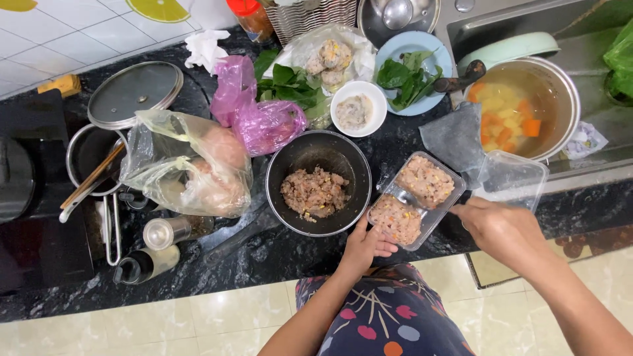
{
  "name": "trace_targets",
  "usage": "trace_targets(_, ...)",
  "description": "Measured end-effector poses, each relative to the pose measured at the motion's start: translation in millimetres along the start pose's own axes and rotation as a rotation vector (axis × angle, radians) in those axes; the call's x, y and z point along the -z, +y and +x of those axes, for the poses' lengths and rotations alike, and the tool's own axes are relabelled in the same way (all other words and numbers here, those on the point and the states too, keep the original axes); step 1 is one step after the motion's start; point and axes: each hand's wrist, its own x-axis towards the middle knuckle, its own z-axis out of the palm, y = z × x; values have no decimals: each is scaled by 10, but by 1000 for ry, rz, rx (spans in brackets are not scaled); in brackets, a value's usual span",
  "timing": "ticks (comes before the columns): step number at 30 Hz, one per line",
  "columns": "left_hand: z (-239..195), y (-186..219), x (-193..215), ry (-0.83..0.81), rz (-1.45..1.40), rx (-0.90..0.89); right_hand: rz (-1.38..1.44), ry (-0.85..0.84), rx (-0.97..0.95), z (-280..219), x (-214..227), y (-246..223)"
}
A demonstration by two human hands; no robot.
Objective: The person spoons a minced meat mixture from a pan into a clear plastic container, pressing and leveling it with the spoon. They then place the filled container into a plastic bag and gather the bag closed on the counter.
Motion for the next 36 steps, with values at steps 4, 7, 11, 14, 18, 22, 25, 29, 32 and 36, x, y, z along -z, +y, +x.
trace_targets(4,29,-6,23,9,9,-4,-8,-17,-11,30,8,-47)
trace_targets(7,33,-52,8,-7,-31,21,-46,-86,-4,76,83,-82)
trace_targets(11,45,-73,32,12,-11,5,-112,-177,-3,182,117,-150)
trace_targets(14,31,-99,24,1,-31,-3,-177,-289,-35,300,147,-252)
trace_targets(18,7,6,0,17,-19,5,-306,-527,-53,419,104,-374)
trace_targets(22,-5,17,-11,12,0,18,-276,-504,-15,238,122,-334)
trace_targets(25,14,-34,54,5,-21,-3,-204,-336,-10,20,156,-356)
trace_targets(29,-17,-2,52,-27,-35,25,-76,-5,-79,-181,209,-569)
trace_targets(32,-25,58,34,-46,11,13,-31,127,-111,-315,-79,-555)
trace_targets(36,32,-21,84,-59,7,-5,-84,127,-95,-586,-352,-453)
